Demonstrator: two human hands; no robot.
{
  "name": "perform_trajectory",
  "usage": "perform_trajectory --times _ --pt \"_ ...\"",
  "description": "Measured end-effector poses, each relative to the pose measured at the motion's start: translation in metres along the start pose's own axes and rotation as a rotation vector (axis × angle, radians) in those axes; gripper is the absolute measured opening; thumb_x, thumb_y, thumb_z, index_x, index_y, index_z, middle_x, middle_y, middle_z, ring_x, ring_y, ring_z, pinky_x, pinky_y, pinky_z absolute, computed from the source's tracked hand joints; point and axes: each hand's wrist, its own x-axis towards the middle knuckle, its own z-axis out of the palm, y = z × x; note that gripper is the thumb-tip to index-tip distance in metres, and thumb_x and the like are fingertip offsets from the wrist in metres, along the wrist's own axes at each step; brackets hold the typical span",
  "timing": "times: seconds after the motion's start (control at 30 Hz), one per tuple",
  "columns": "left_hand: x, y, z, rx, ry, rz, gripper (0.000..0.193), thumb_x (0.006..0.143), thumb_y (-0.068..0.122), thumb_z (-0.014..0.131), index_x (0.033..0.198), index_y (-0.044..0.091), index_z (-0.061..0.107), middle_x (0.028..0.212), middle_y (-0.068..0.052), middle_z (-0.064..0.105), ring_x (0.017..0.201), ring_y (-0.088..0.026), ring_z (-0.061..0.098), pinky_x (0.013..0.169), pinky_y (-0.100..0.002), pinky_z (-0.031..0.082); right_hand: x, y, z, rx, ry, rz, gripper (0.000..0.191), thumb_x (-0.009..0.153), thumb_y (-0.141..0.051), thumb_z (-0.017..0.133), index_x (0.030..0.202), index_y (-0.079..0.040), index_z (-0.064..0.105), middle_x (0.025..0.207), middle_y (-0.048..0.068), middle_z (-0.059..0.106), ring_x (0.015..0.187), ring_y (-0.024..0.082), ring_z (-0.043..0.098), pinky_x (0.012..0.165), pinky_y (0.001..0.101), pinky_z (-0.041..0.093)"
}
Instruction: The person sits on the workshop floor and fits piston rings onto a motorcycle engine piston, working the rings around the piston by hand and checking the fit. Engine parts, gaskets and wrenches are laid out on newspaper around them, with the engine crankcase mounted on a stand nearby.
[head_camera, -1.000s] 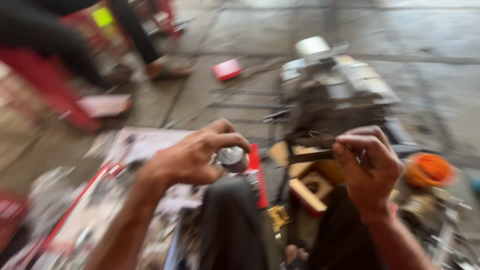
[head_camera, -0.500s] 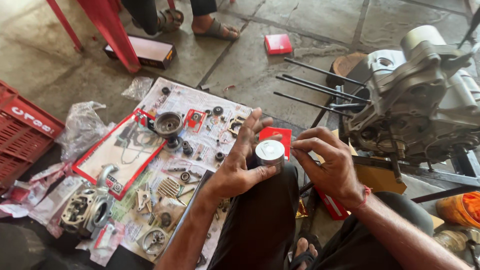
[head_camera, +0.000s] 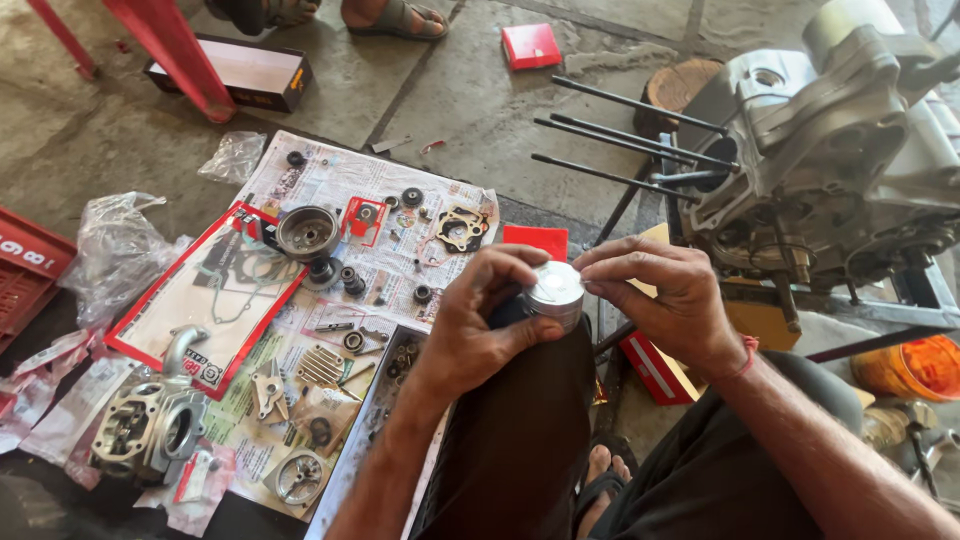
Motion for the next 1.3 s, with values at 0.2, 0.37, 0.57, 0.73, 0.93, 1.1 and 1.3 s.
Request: perform_trajectory --times 0.2,0.37,0.57,0.73,0.93,1.1,1.3 --pt "-0.016 0.019 0.015 0.611 0.213 0.268 0.044 0.079 0.008 0.090 0.110 0.008 0.060 0.130 -0.011 0.064 0.119 -0.025 0.066 0.100 -0.034 0.056 -0.009 -0.006 0.007 -0.129 0.056 -0.062 0.020 0.086 0.002 0.079 0.103 -0.007 0.073 0.106 0.008 0.075 0.097 0.019 0.077 0.082 0.0294 0.062" --pt "-0.023 0.030 0.027 0.813 0.244 0.361 0.034 0.087 0.010 0.087 0.112 0.009 0.064 0.128 -0.012 0.062 0.112 -0.027 0.069 0.092 -0.035 0.061 -0.011 -0.004 0.011 -0.118 0.054 -0.099 0.020 0.087 0.003 0.078 0.104 -0.006 0.072 0.107 0.008 0.075 0.097 0.020 0.076 0.082 0.0296 0.061" --pt "-0.028 0.034 0.036 0.976 0.304 0.418 0.036 0.086 0.011 0.088 0.115 0.009 0.066 0.119 -0.009 0.061 0.111 -0.030 0.070 0.088 -0.039 0.062 -0.010 -0.001 0.013 -0.070 0.061 -0.077 0.020 0.086 0.004 0.078 0.103 -0.005 0.072 0.106 0.009 0.075 0.097 0.020 0.076 0.081 0.0304 0.061" --pt "-0.030 0.036 0.036 1.038 0.309 0.419 0.036 0.087 0.010 0.088 0.116 0.009 0.067 0.112 -0.006 0.062 0.112 -0.031 0.071 0.088 -0.041 0.061 -0.008 0.000 0.017 -0.047 0.052 -0.065 0.019 0.086 0.005 0.077 0.103 -0.004 0.072 0.106 0.009 0.075 0.096 0.019 0.076 0.081 0.0300 0.061" --pt "-0.025 0.036 0.037 0.784 0.388 0.295 0.063 0.084 0.017 0.087 0.133 0.002 0.051 0.124 -0.014 0.062 0.118 -0.031 0.064 0.102 -0.040 0.052 -0.009 -0.001 0.016 -0.026 0.062 -0.041 0.018 0.087 0.004 0.076 0.103 -0.002 0.072 0.107 0.009 0.075 0.095 0.019 0.076 0.080 0.0299 0.061" --pt "-0.007 0.028 0.016 0.257 0.231 -0.134 0.061 0.086 0.017 0.084 0.138 0.000 0.058 0.119 -0.014 0.075 0.110 -0.017 0.069 0.099 -0.032 0.054 -0.009 -0.005 0.020 -0.103 0.091 -0.070 0.016 0.089 0.003 0.077 0.103 -0.002 0.071 0.105 0.010 0.074 0.093 0.021 0.076 0.078 0.0311 0.061" --pt "0.006 0.015 -0.009 -0.013 0.116 -0.322 0.051 0.092 0.015 0.077 0.137 -0.003 0.062 0.117 -0.013 0.074 0.107 -0.015 0.069 0.094 -0.028 0.057 -0.011 -0.004 0.019 -0.258 0.095 -0.178 0.017 0.091 0.004 0.074 0.106 -0.002 0.069 0.104 0.013 0.072 0.091 0.027 0.074 0.077 0.0347 0.059"
